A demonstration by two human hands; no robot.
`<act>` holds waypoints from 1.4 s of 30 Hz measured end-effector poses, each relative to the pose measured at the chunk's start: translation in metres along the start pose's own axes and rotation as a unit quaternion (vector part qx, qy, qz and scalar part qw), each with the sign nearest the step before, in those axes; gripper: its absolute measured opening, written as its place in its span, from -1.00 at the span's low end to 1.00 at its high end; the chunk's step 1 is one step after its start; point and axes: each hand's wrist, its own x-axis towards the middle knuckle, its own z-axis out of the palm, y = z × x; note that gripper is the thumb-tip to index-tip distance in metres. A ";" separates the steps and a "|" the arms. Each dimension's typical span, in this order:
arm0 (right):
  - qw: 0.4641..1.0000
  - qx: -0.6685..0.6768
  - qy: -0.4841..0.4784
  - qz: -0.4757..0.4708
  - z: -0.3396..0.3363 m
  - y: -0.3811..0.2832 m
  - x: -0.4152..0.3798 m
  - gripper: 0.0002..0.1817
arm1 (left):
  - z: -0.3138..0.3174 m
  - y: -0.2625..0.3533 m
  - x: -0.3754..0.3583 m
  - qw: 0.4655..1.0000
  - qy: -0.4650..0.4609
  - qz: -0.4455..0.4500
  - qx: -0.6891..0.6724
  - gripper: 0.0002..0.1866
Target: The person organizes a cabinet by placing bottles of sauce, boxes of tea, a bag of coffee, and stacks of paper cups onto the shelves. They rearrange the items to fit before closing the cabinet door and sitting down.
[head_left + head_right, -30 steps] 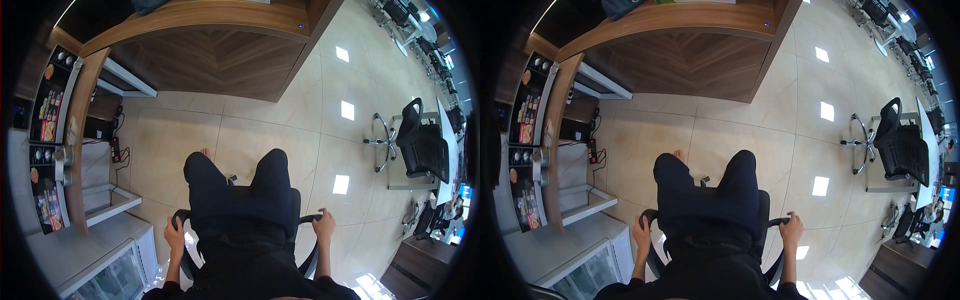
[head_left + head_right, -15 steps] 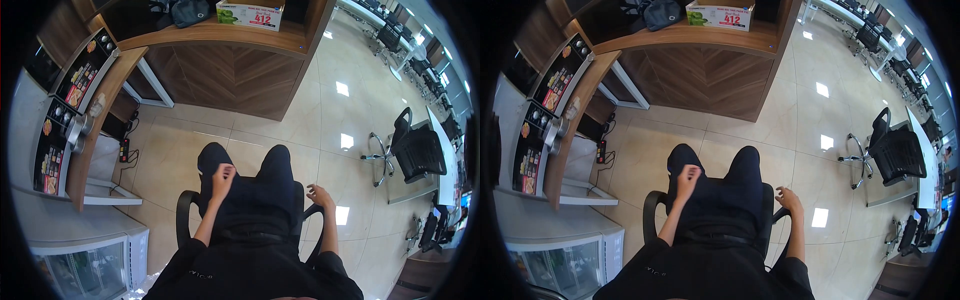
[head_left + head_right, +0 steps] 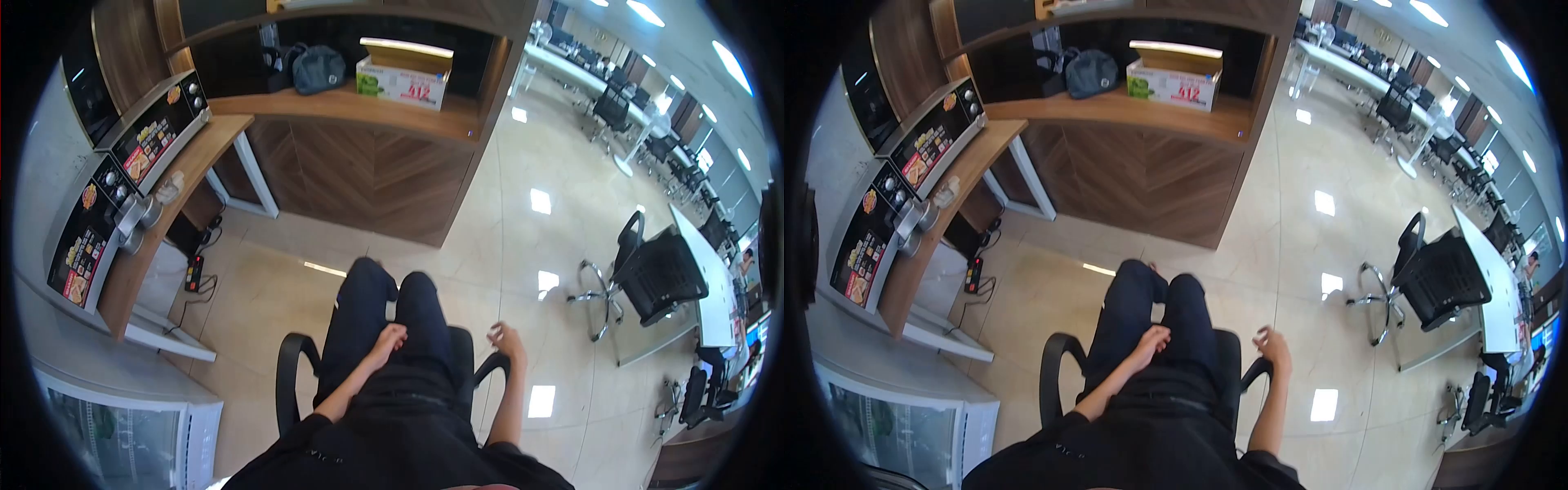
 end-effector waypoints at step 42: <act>0.952 0.269 -0.121 0.083 -0.013 0.072 -0.017 -0.52 | 0.010 0.005 0.024 0.973 -0.082 0.036 0.213 -0.77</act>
